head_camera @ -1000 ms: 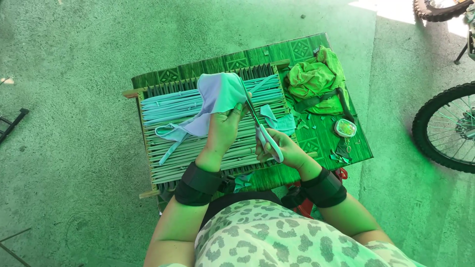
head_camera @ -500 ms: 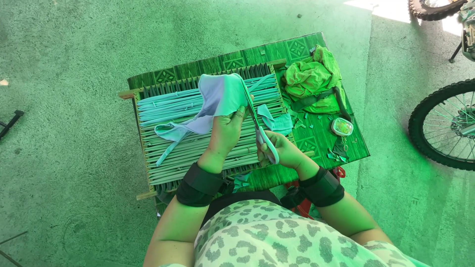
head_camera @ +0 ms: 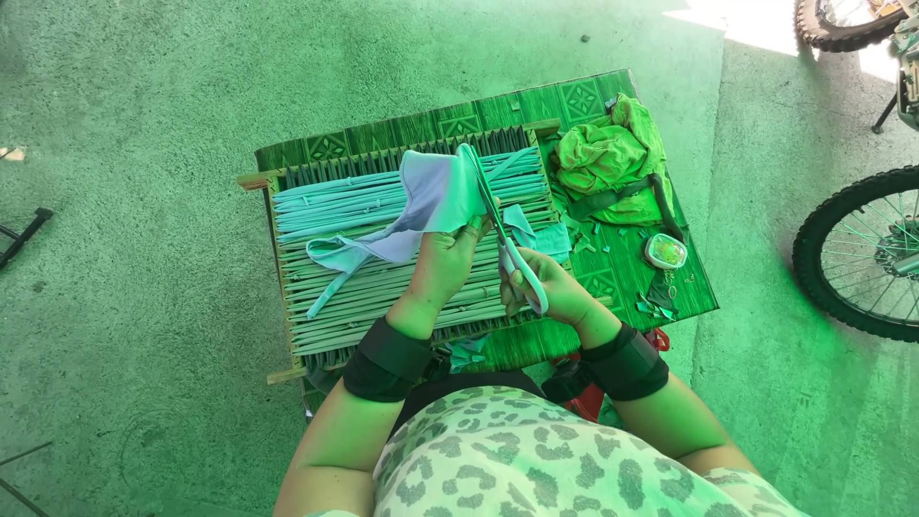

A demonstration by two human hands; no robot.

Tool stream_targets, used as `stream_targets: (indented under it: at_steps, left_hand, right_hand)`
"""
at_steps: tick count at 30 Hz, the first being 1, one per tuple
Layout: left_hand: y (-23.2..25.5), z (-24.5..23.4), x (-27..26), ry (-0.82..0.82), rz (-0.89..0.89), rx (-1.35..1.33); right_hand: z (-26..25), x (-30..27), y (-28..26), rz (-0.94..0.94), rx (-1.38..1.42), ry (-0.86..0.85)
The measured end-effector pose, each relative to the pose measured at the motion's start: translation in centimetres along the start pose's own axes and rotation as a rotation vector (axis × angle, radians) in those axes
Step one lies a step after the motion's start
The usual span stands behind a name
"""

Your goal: Preparing fabric strips and working on a manual rug loom.

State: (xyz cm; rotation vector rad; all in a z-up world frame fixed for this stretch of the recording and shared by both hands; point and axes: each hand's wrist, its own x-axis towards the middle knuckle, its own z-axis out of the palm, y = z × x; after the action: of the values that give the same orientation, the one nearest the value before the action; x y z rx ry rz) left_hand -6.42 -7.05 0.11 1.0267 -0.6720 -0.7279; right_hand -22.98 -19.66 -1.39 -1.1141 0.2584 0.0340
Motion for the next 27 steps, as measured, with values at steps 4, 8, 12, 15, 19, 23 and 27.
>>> stream_targets:
  at_steps: [4, 8, 12, 15, 19, 23, 27]
  left_hand:
    - [0.2, 0.0, 0.2, 0.005, 0.001, 0.037]
    - [-3.1, -2.9, 0.8, 0.156, 0.007, -0.003]
    - [-1.2, -4.3, 3.7, 0.379, -0.043, -0.074]
    - [5.3, -1.8, 5.6, 0.225, 0.058, -0.089]
    - [7.3, -1.5, 9.4, 0.11, 0.2, 0.083]
    - [11.5, 0.0, 11.0, 0.043, 0.441, 0.288]
    - [12.1, 1.7, 8.7, -0.097, 0.358, 0.219]
  right_hand:
    - [-0.2, 0.3, 0.2, 0.069, -0.104, 0.074]
    - [-0.9, 0.2, 0.7, 0.034, -0.076, 0.098]
    - [-1.7, -0.3, 0.4, 0.008, -0.041, 0.149]
    - [-2.2, -0.9, 0.0, -0.013, -0.087, 0.089]
    - [-1.4, -1.4, -2.2, -0.057, -0.027, 0.095]
    - [-0.4, -1.8, -5.2, -0.193, -0.102, 0.09]
    - [-1.6, -3.4, -5.2, -0.284, -0.111, 0.119]
